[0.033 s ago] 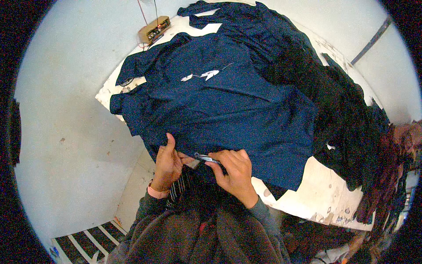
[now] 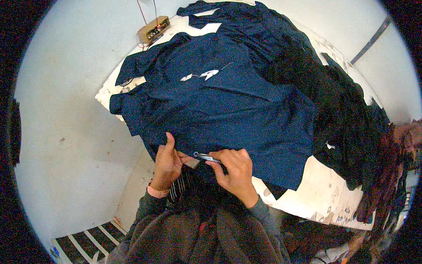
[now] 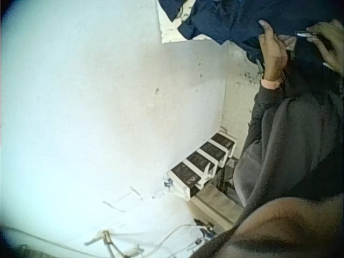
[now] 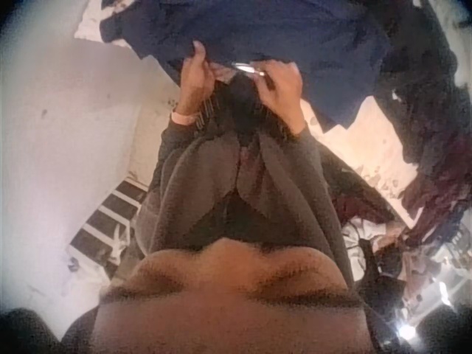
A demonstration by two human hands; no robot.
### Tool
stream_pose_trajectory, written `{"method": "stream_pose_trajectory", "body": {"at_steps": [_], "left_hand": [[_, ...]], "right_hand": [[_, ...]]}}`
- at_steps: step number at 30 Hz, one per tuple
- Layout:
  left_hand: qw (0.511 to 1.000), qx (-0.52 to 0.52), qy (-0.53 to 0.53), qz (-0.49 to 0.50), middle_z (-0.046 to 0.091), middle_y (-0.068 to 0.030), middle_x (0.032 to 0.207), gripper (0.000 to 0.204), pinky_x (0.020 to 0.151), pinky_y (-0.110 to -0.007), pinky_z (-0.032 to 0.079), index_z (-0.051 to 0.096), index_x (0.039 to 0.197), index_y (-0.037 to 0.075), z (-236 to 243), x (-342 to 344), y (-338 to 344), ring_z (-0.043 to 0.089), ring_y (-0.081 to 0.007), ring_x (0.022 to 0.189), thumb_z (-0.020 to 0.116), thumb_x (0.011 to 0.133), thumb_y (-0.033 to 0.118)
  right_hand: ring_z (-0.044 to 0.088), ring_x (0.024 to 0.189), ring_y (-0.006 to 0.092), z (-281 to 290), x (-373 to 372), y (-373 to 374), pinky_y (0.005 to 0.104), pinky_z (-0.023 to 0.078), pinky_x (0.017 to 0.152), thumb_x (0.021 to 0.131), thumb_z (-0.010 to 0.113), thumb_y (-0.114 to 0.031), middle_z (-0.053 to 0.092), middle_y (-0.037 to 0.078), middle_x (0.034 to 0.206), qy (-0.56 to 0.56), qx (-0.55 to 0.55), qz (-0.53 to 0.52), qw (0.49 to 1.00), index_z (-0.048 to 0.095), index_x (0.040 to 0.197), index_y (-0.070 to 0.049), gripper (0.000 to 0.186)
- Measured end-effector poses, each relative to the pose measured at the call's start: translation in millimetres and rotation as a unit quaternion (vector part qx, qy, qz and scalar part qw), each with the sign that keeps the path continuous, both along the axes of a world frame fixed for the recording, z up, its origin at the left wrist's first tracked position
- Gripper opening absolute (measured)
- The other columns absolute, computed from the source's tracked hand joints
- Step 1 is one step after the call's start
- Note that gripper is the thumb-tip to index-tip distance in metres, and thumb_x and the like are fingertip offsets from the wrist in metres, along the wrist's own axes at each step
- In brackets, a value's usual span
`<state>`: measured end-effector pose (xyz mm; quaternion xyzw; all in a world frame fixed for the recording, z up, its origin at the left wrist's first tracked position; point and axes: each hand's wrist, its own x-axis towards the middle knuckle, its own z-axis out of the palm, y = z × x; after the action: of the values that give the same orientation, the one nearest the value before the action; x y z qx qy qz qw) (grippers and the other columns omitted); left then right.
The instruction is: The person uses a small blade to cut a dark blue long-sleeved shirt on a white table. They repeatedly lift, fold, and cut sections of the fabric, including the sleeves and body, while other garments lie nearby.
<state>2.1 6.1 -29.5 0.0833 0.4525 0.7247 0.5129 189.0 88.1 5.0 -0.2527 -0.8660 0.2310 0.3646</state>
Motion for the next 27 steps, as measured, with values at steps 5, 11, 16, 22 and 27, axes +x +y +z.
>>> {"method": "stream_pose_trajectory", "body": {"at_steps": [5,11,16,22,27], "left_hand": [[1.000,0.007,0.026,0.015,0.071,-0.0174,0.099,0.051,0.061,-0.045,0.065,0.058,0.100,0.000,11,-12,17,0.073,-0.0286,0.068,0.048,0.103,0.049],[0.998,0.011,0.053,-0.013,0.071,-0.0201,0.105,0.054,0.060,-0.045,0.065,0.058,0.104,-0.004,10,-23,17,0.074,-0.0298,0.069,0.049,0.103,0.049],[0.999,-0.024,0.026,0.035,0.065,-0.0092,0.071,0.042,0.054,-0.042,0.063,0.056,0.087,0.009,32,-11,24,0.069,-0.0220,0.056,0.057,0.099,0.049],[0.996,-0.029,0.090,0.004,0.072,-0.0180,0.106,0.049,0.062,-0.044,0.065,0.058,0.113,-0.001,10,-39,19,0.075,-0.0285,0.073,0.048,0.104,0.046],[0.992,-0.013,0.111,0.064,0.056,-0.0051,0.066,0.041,0.051,-0.038,0.062,0.050,0.090,0.008,51,-47,42,0.063,-0.0187,0.051,0.059,0.098,0.048]], "right_hand": [[0.065,0.079,0.0225,12,30,25,0.0365,0.040,0.071,0.078,0.080,-0.017,0.072,0.004,0.089,-0.009,0.053,-0.070,0.996,0.070,0.095,-0.009,0.021],[0.059,0.078,0.0202,8,55,33,0.0364,0.038,0.072,0.080,0.077,-0.022,0.067,0.000,0.090,-0.138,0.114,-0.029,0.983,0.070,0.099,-0.014,0.022],[0.056,0.078,0.0195,-3,49,30,0.0360,0.038,0.073,0.080,0.076,-0.022,0.065,-0.001,0.088,-0.135,0.118,0.003,0.984,0.071,0.099,-0.015,0.021],[0.057,0.076,0.0193,-1,49,31,0.0359,0.038,0.071,0.080,0.077,-0.021,0.067,-0.001,0.087,-0.103,0.110,-0.015,0.988,0.071,0.097,-0.014,0.020],[0.057,0.075,0.0191,8,67,33,0.0357,0.037,0.072,0.080,0.077,-0.022,0.069,-0.001,0.090,-0.135,0.126,-0.072,0.980,0.070,0.097,-0.013,0.020]]}}
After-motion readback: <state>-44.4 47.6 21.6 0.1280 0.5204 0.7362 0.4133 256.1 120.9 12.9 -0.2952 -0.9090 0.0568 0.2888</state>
